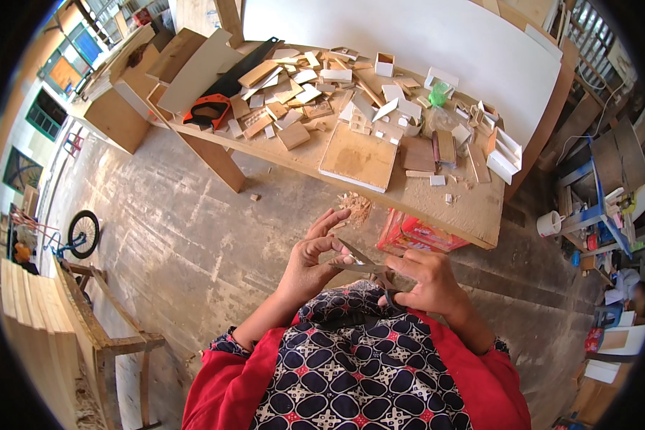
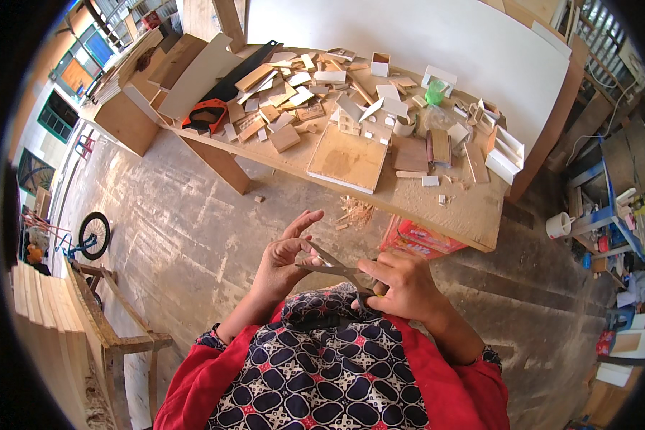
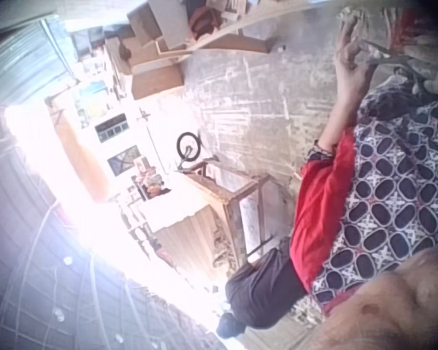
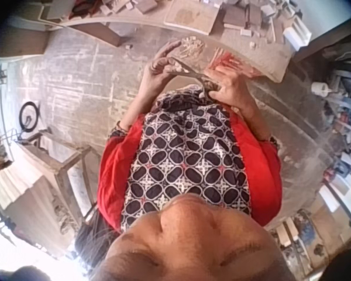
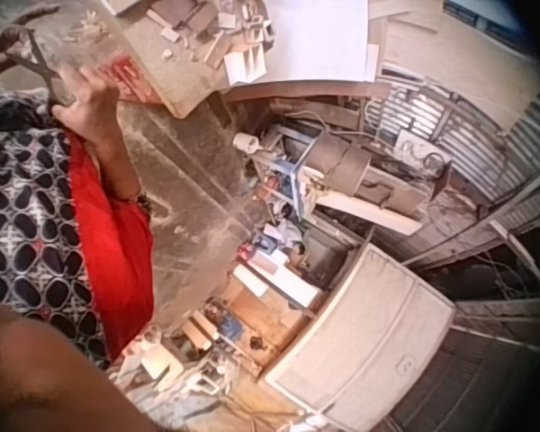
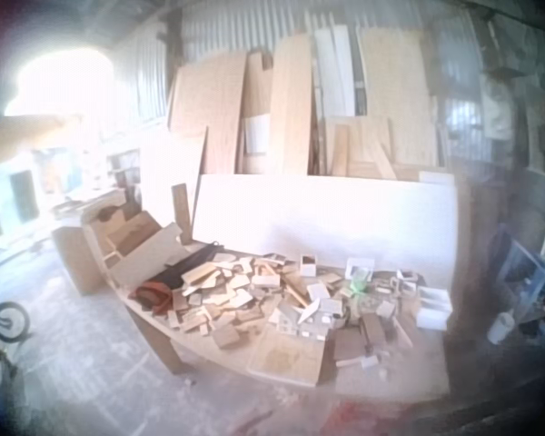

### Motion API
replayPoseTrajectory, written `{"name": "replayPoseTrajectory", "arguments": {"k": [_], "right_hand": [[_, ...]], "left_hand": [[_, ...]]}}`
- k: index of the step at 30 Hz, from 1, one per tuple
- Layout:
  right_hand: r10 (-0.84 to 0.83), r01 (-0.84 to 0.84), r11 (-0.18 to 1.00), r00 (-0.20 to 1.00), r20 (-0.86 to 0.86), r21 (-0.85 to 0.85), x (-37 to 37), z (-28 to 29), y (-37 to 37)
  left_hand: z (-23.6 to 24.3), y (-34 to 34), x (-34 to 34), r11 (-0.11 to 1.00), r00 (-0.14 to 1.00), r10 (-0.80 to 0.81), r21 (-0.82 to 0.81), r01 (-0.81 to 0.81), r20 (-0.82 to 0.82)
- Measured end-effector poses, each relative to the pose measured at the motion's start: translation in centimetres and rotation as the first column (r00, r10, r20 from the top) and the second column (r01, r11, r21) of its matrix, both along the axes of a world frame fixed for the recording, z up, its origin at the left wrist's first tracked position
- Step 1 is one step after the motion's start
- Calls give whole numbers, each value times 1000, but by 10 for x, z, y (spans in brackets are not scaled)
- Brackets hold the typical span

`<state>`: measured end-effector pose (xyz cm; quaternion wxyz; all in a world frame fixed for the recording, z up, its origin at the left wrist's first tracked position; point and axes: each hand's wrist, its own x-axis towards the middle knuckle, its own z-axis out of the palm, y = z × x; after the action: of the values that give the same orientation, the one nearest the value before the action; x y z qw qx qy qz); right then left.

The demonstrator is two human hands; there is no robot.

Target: The person constructs small wooden models by cutting small pieces of wood with scissors and gluing them together on a workbench.

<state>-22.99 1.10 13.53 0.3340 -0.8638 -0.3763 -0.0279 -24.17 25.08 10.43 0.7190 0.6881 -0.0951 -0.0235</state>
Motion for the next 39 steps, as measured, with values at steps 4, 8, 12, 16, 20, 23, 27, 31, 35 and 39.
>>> {"name": "replayPoseTrajectory", "arguments": {"k": [4, 8, 12, 16, 20, 23, 27, 31, 35, 39], "right_hand": [[3, -3, 1000, 1000, 9, -4, -1, -1, 0], [2, -2, 1000, 1000, 19, -13, -3, -2, -1], [1, -2, 1000, 1000, 31, 6, -5, -4, -1], [3, -4, 1000, 1000, 29, 17, -7, -7, -2], [8, -9, 1000, 999, 33, 28, -9, -10, -1], [2, -4, 999, 999, 53, 36, -10, -12, -1], [-10, 9, 1000, 998, 55, 17, -14, -17, -1], [-22, 21, 1000, 998, 60, 21, -16, -20, 0], [-42, 42, 999, 997, 66, 3, -19, -18, 3], [-30, 30, 1000, 994, 102, -3, -19, -17, 4]], "left_hand": [[-2, 2, 0, 1000, 1000, -11, 18, 11, 1], [-2, 5, 1, 997, 999, -33, 72, 30, 29], [-2, 5, 1, 998, 999, -38, 56, 36, 32], [-2, 6, 0, 996, 998, -43, 85, 39, 48], [-2, 6, 0, 991, 997, -45, 127, 37, 68], [-1, 7, 0, 990, 996, -52, 135, 42, 72], [0, 9, -1, 990, 996, -56, 136, 46, 75], [1, 11, -2, 989, 994, -62, 140, 50, 87], [-1, 13, -3, 988, 993, -51, 149, 36, 102], [2, 14, -5, 989, 996, -49, 140, 38, 75]]}}
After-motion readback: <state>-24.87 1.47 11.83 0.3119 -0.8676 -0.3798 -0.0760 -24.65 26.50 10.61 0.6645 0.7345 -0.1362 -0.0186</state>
